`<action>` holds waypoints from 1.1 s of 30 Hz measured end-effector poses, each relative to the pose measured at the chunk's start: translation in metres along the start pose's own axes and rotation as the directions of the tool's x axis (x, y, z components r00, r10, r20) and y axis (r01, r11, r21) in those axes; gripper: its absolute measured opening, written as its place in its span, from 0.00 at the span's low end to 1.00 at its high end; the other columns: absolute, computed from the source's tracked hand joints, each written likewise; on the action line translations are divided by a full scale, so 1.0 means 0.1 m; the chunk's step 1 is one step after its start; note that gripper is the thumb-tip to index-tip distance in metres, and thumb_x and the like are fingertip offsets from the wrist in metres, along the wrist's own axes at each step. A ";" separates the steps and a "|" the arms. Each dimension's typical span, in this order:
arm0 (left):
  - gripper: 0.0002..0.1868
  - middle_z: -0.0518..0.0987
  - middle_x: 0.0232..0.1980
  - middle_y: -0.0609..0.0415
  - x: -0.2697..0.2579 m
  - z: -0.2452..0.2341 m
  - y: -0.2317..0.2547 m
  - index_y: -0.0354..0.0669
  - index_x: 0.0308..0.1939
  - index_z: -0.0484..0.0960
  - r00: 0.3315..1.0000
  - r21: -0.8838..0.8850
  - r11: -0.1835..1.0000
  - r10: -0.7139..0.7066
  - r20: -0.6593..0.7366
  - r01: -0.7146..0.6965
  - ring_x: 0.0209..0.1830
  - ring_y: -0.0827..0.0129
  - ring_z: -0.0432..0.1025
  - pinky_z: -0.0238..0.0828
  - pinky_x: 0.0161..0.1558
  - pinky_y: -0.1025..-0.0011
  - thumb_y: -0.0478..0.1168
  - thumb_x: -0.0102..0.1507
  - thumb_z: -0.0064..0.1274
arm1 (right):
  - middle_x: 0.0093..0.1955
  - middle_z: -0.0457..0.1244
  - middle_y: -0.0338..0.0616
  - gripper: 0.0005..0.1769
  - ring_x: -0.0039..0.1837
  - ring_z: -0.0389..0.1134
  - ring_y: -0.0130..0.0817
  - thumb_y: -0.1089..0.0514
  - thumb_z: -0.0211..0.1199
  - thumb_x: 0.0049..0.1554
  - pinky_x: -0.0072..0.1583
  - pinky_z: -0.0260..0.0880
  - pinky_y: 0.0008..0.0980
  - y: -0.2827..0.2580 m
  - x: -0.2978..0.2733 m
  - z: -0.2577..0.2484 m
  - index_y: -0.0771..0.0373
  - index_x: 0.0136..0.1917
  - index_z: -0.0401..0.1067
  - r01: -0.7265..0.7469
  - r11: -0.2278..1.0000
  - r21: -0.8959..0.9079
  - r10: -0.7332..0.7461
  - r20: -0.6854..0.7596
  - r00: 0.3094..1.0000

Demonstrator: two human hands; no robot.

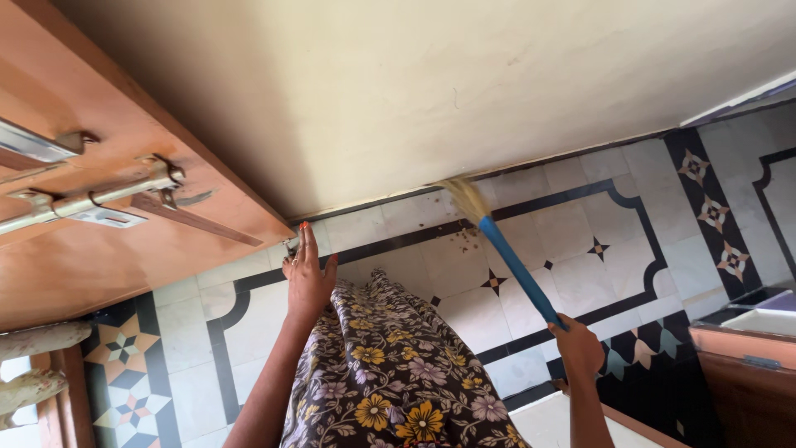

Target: The person sweeps debris across the floor using a broom and opens a wooden door to continue sweeping into the next area.

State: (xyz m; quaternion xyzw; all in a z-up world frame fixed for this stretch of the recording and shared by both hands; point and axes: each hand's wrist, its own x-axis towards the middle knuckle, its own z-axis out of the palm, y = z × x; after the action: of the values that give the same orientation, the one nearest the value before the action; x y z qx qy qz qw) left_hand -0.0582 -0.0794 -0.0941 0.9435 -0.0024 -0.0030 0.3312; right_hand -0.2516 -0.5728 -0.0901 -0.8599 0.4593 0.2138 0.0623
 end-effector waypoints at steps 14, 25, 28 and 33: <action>0.49 0.63 0.75 0.35 0.08 0.48 0.34 0.47 0.81 0.41 0.982 -0.085 0.996 0.007 0.186 0.009 0.64 0.39 0.68 0.71 0.57 0.50 0.45 0.63 0.56 | 0.37 0.70 0.48 0.24 0.34 0.69 0.35 0.49 0.69 0.58 0.36 0.65 0.33 1.10 0.43 -0.51 0.52 0.66 0.77 -0.332 0.717 0.613 0.352 0.093 0.931; 0.45 0.69 0.71 0.35 0.44 1.43 0.69 0.45 0.80 0.46 0.976 -0.226 0.974 0.038 0.213 0.011 0.61 0.50 0.76 0.78 0.51 0.55 0.46 0.65 0.55 | 0.29 0.67 0.44 0.15 0.29 0.68 0.32 0.48 0.68 0.56 0.36 0.66 0.34 -0.20 2.19 -0.53 0.55 0.53 0.83 -0.098 0.895 0.434 0.094 0.031 0.995; 0.44 0.69 0.72 0.36 0.39 1.63 0.81 0.44 0.79 0.49 0.975 -0.305 0.947 -0.035 0.218 0.102 0.61 0.50 0.75 0.79 0.50 0.57 0.46 0.64 0.56 | 0.28 0.67 0.44 0.17 0.29 0.69 0.34 0.46 0.69 0.54 0.36 0.68 0.36 -0.31 2.16 -0.35 0.50 0.56 0.82 -0.034 0.940 0.338 -0.002 0.105 0.994; 0.44 0.69 0.72 0.37 0.20 1.86 0.96 0.44 0.80 0.51 0.956 -0.312 0.947 0.017 0.292 0.079 0.61 0.50 0.75 0.77 0.51 0.57 0.45 0.64 0.56 | 0.26 0.66 0.44 0.28 0.28 0.69 0.34 0.44 0.70 0.53 0.35 0.66 0.34 0.06 1.61 0.04 0.47 0.66 0.76 0.194 0.954 0.228 -0.229 0.141 0.963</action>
State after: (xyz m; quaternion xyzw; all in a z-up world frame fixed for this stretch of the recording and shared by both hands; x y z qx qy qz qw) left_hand -0.0400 -0.2705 -0.1790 0.8663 -0.0357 -0.1475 0.4760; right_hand -0.1794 -0.6974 -0.1616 -0.8720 0.3775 0.2263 0.2142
